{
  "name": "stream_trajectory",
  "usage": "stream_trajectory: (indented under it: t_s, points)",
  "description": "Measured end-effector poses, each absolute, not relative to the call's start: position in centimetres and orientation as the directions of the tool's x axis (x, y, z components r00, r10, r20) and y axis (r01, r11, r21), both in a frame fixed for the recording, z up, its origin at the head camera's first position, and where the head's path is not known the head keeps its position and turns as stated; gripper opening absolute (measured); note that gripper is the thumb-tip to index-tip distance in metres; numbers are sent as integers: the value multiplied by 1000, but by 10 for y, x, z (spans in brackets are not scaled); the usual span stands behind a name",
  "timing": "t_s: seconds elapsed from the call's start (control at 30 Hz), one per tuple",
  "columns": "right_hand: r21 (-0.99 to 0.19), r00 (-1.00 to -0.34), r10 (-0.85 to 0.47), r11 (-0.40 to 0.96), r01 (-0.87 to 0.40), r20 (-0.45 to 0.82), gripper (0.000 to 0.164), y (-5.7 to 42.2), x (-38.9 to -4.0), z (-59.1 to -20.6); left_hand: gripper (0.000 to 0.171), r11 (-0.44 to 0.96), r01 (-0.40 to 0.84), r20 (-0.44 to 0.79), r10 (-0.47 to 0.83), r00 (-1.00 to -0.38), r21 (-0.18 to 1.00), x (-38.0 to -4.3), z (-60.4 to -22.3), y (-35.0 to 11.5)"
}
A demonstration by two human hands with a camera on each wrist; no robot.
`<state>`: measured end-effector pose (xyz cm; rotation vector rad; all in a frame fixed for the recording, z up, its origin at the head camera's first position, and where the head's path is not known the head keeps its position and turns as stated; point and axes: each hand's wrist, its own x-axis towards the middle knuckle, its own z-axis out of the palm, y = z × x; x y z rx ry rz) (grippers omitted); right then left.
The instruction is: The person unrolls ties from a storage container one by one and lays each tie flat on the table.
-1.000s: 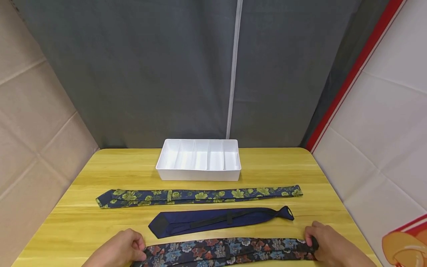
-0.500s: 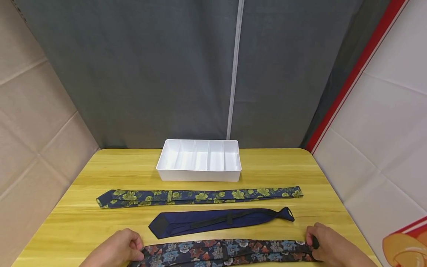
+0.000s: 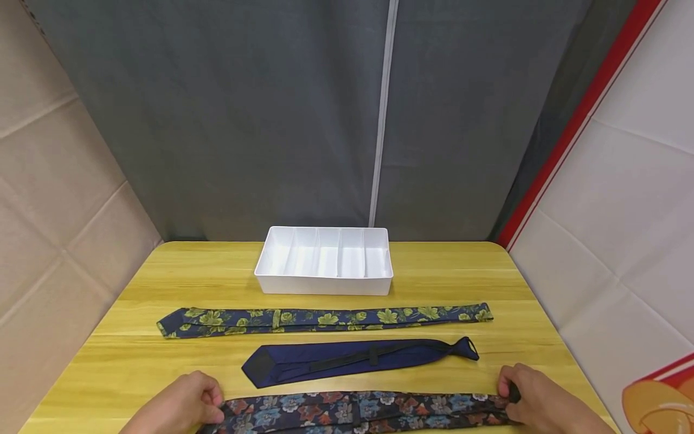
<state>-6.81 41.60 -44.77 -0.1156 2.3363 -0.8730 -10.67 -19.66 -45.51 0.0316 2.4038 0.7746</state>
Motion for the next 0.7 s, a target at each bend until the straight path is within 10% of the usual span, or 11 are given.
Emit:
stream_trajectory:
  t_s: [0.33, 0.7]
  points:
    - [-501, -843, -262, 865, 11, -470, 16, 430, -66, -446, 17, 845, -239, -588, 105, -802, 478, -108, -453, -201]
    - [-348, -819, -14, 910, 228, -573, 7, 420, -64, -440, 17, 849, -243, -588, 96, -803, 470, -108, -454, -205]
